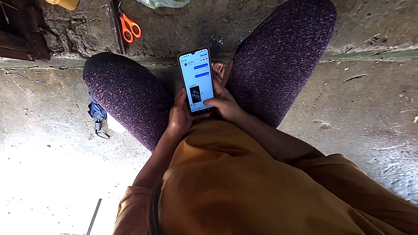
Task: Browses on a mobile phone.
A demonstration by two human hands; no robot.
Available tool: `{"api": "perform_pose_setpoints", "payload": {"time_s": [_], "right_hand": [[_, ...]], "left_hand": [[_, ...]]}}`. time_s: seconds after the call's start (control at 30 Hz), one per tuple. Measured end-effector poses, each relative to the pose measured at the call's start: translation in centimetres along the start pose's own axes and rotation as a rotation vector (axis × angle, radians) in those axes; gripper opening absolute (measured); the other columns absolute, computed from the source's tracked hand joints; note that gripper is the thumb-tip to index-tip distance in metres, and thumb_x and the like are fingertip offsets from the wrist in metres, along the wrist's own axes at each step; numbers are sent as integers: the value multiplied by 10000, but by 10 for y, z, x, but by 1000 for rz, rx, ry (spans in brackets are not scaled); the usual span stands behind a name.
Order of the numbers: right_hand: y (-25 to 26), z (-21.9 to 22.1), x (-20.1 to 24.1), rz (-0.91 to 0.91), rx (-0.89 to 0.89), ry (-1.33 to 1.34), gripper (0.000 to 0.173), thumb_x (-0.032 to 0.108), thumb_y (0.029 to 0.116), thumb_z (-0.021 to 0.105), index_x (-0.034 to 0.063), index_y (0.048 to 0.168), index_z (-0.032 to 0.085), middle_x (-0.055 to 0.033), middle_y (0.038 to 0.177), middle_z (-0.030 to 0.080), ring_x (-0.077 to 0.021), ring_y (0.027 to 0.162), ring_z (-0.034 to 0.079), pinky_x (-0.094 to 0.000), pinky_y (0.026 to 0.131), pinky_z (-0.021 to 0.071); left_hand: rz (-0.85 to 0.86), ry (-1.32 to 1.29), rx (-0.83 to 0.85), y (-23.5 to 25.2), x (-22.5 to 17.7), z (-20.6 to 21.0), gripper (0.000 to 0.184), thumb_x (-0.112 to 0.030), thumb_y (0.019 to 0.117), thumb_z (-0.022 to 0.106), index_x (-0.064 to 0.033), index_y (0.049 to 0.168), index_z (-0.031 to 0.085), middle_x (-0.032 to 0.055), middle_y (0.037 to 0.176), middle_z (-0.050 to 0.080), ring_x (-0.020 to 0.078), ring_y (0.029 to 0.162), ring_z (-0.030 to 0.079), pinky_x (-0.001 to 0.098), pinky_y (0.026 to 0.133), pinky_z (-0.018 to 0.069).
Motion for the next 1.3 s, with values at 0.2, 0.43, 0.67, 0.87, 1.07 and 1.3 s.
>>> {"api": "perform_pose_setpoints", "payload": {"time_s": [0.2,0.43,0.67,0.87,1.07,1.3], "right_hand": [[1,1,0,15,-13,0,670,5,852,568,68,1482,349,-74,1260,639,-120,1099,672,-286,920,587],[3,2,-1,-19,2,10,704,-13,839,561,54,1501,330,-77,1285,623,-116,1131,654,-289,958,570],[3,2,-1,-19,16,20,703,-15,841,560,68,1499,327,-71,1279,623,-118,1121,657,-289,944,575],[3,1,-1,-10,14,18,684,-5,852,553,84,1493,331,-68,1282,625,-127,1116,664,-298,928,585],[3,2,-2,-10,7,34,728,-3,844,561,84,1519,304,-73,1301,617,-132,1133,658,-298,943,579],[4,2,-1,-9,-2,-9,737,16,819,591,54,1503,322,-94,1337,595,-131,1174,636,-292,971,561]], "left_hand": [[-11,-12,-20,1,0,0,443,-506,1107,244,-298,1397,506,37,1275,665,219,1105,686,453,826,609],[88,59,50,1,1,1,318,-332,1043,446,-291,1358,469,43,1187,673,201,968,715,402,699,629],[91,107,-11,-1,0,4,373,-115,1060,466,-277,1396,458,72,1200,653,223,971,709,430,727,629],[63,20,39,0,1,0,432,-475,1087,246,-302,1374,518,10,1246,669,188,1073,686,432,784,611],[22,16,-18,1,1,0,459,-505,1100,218,-306,1394,508,17,1276,661,196,1122,671,451,848,595],[34,27,-18,1,1,1,444,-499,1101,233,-286,1377,509,28,1265,655,205,1099,676,459,810,605]]}}
Point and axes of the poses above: each hand's wrist, its own y-axis towards the middle knuckle, its own z-axis out of the palm, x = y × z, the point moved 1 cm from there along y, towards the middle knuckle
